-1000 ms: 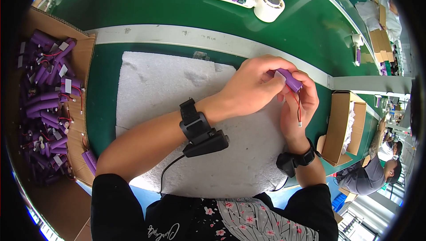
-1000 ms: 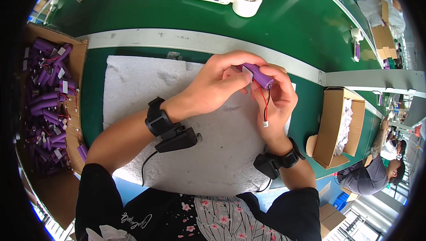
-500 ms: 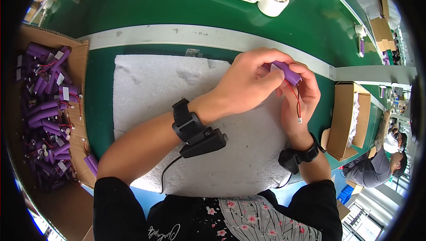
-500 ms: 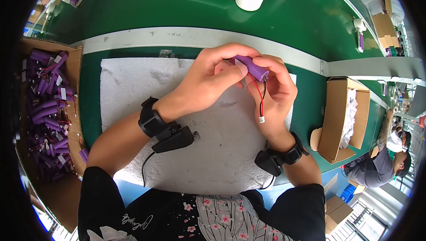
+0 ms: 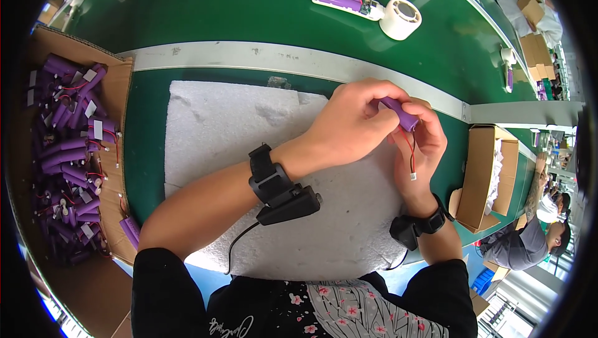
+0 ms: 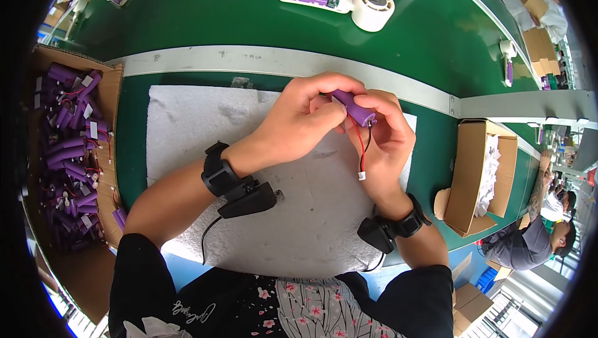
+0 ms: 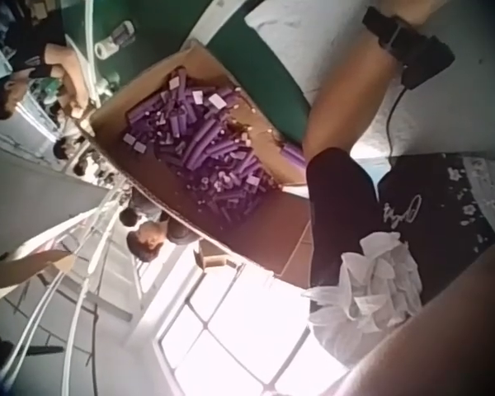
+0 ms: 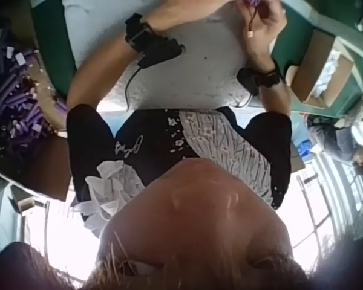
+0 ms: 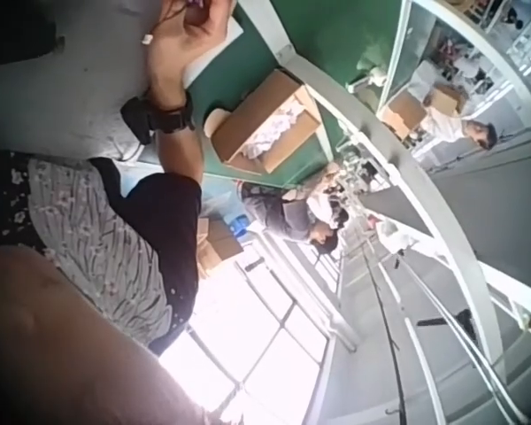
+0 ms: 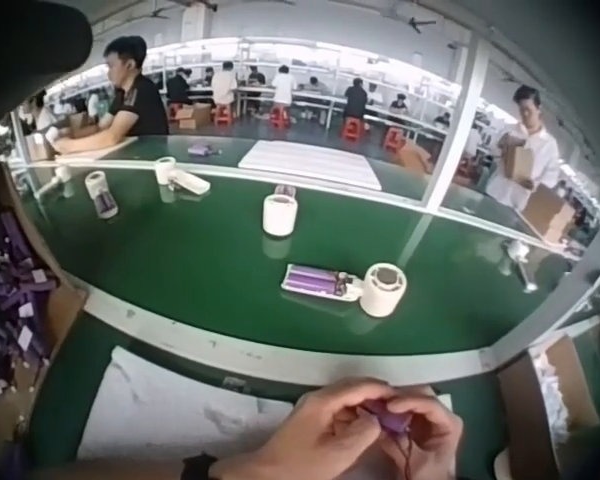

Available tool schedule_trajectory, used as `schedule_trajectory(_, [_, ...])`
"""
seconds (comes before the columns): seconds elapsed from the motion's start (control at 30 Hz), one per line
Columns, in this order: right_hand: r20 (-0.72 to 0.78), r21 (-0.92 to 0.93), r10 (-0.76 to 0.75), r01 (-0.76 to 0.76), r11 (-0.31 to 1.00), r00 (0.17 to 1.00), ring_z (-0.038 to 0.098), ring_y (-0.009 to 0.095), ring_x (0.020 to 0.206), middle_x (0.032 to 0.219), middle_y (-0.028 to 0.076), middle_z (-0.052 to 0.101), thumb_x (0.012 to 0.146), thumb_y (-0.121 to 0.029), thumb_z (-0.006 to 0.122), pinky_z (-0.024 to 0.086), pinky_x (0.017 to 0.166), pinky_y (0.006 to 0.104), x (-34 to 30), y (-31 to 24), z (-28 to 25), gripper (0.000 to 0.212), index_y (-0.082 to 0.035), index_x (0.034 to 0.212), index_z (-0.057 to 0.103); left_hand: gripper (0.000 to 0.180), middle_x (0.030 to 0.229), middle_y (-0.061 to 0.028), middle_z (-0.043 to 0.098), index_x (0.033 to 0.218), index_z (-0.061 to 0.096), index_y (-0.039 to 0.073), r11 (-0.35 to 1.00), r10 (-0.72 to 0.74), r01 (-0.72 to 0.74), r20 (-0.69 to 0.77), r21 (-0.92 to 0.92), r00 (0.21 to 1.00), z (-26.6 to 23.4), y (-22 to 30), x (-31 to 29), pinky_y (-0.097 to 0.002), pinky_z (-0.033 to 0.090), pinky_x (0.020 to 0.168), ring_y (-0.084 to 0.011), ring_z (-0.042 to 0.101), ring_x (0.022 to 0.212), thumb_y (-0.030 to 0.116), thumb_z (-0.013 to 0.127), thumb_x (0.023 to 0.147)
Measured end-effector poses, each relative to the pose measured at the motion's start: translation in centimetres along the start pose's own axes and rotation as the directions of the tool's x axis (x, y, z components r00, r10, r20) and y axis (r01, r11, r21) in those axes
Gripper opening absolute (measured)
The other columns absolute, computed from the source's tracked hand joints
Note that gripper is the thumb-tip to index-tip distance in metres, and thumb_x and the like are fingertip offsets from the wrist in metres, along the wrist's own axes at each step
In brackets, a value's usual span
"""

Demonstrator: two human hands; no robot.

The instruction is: Assembling handheld fans by installing battery packs and circuit boards into housings.

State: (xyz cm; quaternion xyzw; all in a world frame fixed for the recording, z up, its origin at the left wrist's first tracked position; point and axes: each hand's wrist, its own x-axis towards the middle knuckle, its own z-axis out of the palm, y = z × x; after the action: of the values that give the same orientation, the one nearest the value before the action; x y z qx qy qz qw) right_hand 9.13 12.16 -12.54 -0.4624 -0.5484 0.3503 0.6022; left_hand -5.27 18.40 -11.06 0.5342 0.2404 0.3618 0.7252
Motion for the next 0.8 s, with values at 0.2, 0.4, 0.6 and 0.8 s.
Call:
schedule_trajectory(0.2, [0.043, 0.001, -0.051, 0.051, 0.999, 0.998, 0.056, 0.016, 0.094, 0.106, 0.009, 0.054, 0.078, 0.016, 0.058, 0.046, 0.083, 0.0279, -0.1, 0.0, -0.2, 0.033, 0.0, 0.107, 0.06, 0.028, 0.092, -0.0075, 0.062, 0.105, 0.059, -0.007, 0.993, 0.021, -0.019, -0.017, 0.117, 1.0, -0.1, -0.2, 0.1, -0.0228, 0.048, 0.065, -0.0082, 0.058, 0.076, -0.003, 0.045, 0.081])
schedule_trajectory(0.4, [0.086, -0.051, -0.065, 0.069, 0.996, 0.994, 0.055, 0.016, 0.092, 0.101, 0.008, 0.053, 0.077, 0.014, 0.061, 0.046, 0.084, 0.0277, 0.0, 0.0, -0.2, 0.032, 0.0, 0.105, 0.061, 0.027, 0.092, -0.0079, 0.062, 0.102, 0.059, -0.007, 0.992, 0.025, -0.022, -0.028, 0.123, 0.999, -0.1, -0.5, 0.2, -0.0237, 0.048, 0.065, -0.0097, 0.058, 0.076, -0.003, 0.045, 0.081])
schedule_trajectory(0.6, [0.115, -0.042, -0.06, 0.065, 0.997, 0.992, 0.057, 0.016, 0.091, 0.1, 0.007, 0.052, 0.075, 0.014, 0.061, 0.048, 0.08, 0.0262, 0.2, -0.3, -0.1, 0.033, 0.0, 0.105, 0.062, 0.026, 0.098, -0.0099, 0.063, 0.101, 0.059, -0.007, 0.996, 0.015, -0.015, -0.008, 0.088, 1.0, -0.4, 0.2, 0.0, -0.0251, 0.049, 0.07, -0.0124, 0.06, 0.082, -0.002, 0.045, 0.08])
schedule_trajectory(0.8, [0.089, -0.021, -0.089, 0.091, 0.996, 0.992, 0.058, 0.016, 0.089, 0.1, 0.007, 0.052, 0.071, 0.015, 0.063, 0.05, 0.075, 0.024, -0.1, -0.1, 0.4, 0.035, -0.001, 0.103, 0.063, 0.024, 0.106, -0.0126, 0.062, 0.101, 0.059, -0.007, 0.988, 0.037, -0.038, 0.014, 0.147, 0.999, -0.3, 0.4, -0.3, -0.0256, 0.049, 0.077, -0.0141, 0.059, 0.091, -0.002, 0.045, 0.081])
